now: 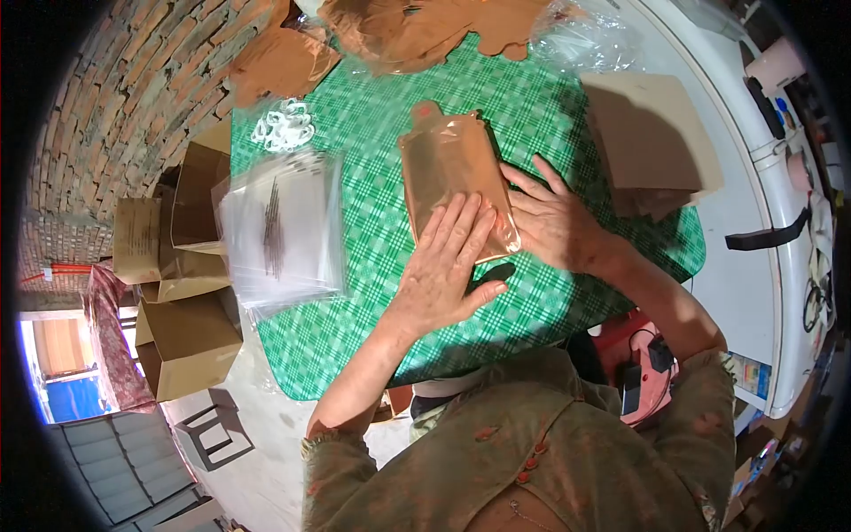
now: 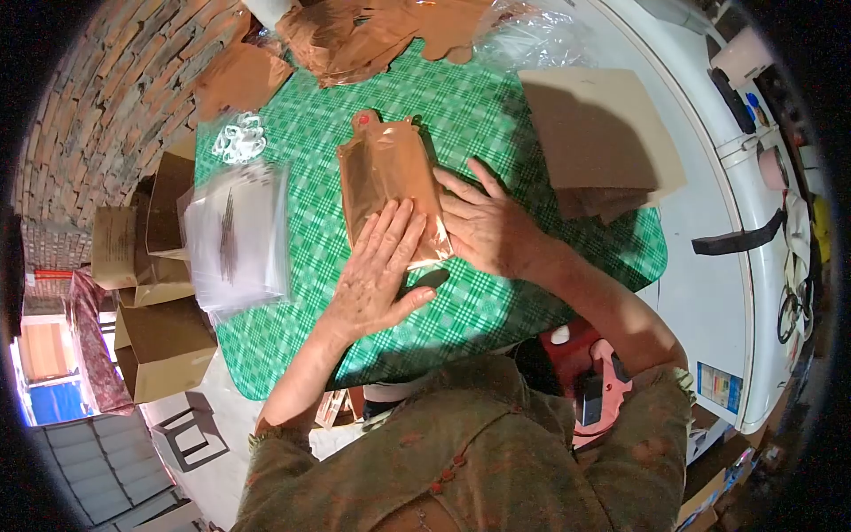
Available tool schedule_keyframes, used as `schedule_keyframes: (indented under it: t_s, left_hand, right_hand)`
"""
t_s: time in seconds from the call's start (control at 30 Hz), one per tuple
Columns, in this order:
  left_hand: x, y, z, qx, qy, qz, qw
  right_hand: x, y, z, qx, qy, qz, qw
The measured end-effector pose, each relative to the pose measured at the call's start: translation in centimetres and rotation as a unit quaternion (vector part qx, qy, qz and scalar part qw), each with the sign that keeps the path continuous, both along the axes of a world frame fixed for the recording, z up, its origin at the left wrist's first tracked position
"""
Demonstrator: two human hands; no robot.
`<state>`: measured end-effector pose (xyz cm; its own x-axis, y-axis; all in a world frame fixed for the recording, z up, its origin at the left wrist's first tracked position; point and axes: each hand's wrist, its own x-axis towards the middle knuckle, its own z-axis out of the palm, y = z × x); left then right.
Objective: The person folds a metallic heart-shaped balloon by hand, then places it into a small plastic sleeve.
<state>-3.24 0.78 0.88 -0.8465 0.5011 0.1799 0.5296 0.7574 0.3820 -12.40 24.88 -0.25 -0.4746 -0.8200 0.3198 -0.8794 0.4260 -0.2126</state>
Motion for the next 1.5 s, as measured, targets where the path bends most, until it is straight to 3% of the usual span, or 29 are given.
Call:
schedule_keyframes:
  t_s: [0.3, 0.53, 0.83, 1.5]
  left_hand:
    - [0.0, -0.1, 1.1, 0.038, -0.009, 0.016, 0.999]
    - [-2.1, -1.8, 3.6, -0.022, 0.035, 0.058, 0.997]
    - [-5.4, -1.1, -0.1, -0.037, 0.049, 0.08, 0.995]
    - [-5.6, -0.7, -0.4, -0.088, 0.042, 0.075, 0.992]
  right_hand:
    - [-0.7, 0.1, -0.1, -0.008, -0.03, 0.028, 0.999]
    - [-0.6, 0.6, 0.2, -0.03, -0.021, 0.02, 0.999]
    - [-0.9, 1.0, 0.2, -0.012, -0.027, 0.05, 0.998]
    - [-0.8, 0.8, 0.8, -0.025, -0.072, 0.123, 0.99]
